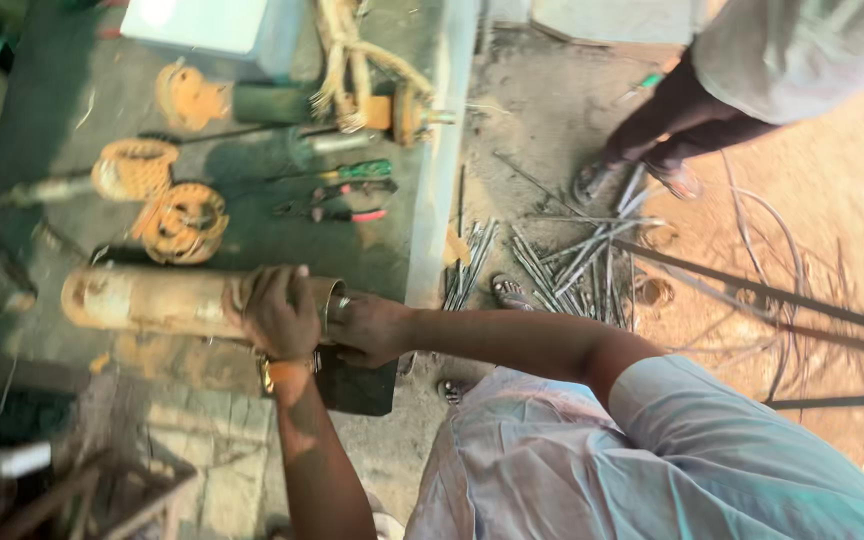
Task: The person gathers copper wire strands, aligns them, and winds them into a cylindrical metal housing. They use a screwdriver to press the wires down inside the housing and then remove the bundle to continue winding additional strands.
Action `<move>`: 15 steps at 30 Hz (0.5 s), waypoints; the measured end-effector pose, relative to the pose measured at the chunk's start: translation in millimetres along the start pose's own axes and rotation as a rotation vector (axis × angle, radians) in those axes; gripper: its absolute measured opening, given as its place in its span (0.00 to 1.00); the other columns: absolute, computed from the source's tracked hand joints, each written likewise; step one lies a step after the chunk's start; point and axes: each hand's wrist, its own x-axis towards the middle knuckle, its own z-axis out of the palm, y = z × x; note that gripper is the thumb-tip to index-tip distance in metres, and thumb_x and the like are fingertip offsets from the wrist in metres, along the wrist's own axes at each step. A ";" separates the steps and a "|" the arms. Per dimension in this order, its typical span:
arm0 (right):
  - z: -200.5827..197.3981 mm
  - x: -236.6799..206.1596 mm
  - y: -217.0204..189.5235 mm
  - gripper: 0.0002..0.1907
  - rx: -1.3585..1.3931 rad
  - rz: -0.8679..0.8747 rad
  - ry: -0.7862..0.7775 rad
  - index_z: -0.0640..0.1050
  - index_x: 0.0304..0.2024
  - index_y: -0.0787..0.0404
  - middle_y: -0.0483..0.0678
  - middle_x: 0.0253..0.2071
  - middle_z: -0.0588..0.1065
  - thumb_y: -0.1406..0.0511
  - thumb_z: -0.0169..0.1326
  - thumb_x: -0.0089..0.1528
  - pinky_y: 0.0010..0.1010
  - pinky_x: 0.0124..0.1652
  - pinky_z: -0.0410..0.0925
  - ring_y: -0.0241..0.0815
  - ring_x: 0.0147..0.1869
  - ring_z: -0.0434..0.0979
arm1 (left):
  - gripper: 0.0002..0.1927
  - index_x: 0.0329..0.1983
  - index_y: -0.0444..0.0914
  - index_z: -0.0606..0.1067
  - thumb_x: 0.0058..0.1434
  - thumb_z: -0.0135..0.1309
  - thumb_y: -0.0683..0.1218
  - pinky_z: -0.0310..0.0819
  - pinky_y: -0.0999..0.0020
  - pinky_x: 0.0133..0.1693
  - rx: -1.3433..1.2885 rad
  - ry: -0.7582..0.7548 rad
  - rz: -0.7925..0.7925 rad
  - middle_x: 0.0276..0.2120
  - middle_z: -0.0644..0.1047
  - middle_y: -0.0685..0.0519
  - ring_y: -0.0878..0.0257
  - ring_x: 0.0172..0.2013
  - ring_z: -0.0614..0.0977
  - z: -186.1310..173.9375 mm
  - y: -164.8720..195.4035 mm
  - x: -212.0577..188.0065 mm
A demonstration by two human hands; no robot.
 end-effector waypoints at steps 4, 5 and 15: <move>21.4 10.5 6.1 0.16 -0.081 -0.056 -0.040 0.79 0.41 0.57 0.52 0.41 0.78 0.55 0.58 0.56 0.53 0.62 0.65 0.54 0.51 0.78 | 0.11 0.39 0.43 0.81 0.72 0.56 0.53 0.49 0.46 0.68 0.035 0.025 0.047 0.44 0.82 0.55 0.55 0.54 0.78 5.8 -8.7 -12.8; 25.7 12.3 8.9 0.16 -0.100 -0.106 0.027 0.79 0.40 0.57 0.52 0.41 0.78 0.55 0.58 0.55 0.54 0.61 0.65 0.54 0.51 0.78 | 0.11 0.40 0.43 0.81 0.72 0.56 0.53 0.49 0.46 0.68 0.039 0.034 0.055 0.44 0.82 0.55 0.55 0.55 0.77 7.0 -10.9 -15.1; 29.5 24.6 6.1 0.15 -0.364 -0.255 0.057 0.80 0.37 0.58 0.50 0.38 0.79 0.54 0.54 0.60 0.53 0.55 0.69 0.54 0.47 0.79 | 0.07 0.39 0.45 0.81 0.69 0.59 0.52 0.48 0.43 0.68 -0.020 0.105 0.011 0.45 0.82 0.57 0.56 0.57 0.77 7.2 -13.4 -27.9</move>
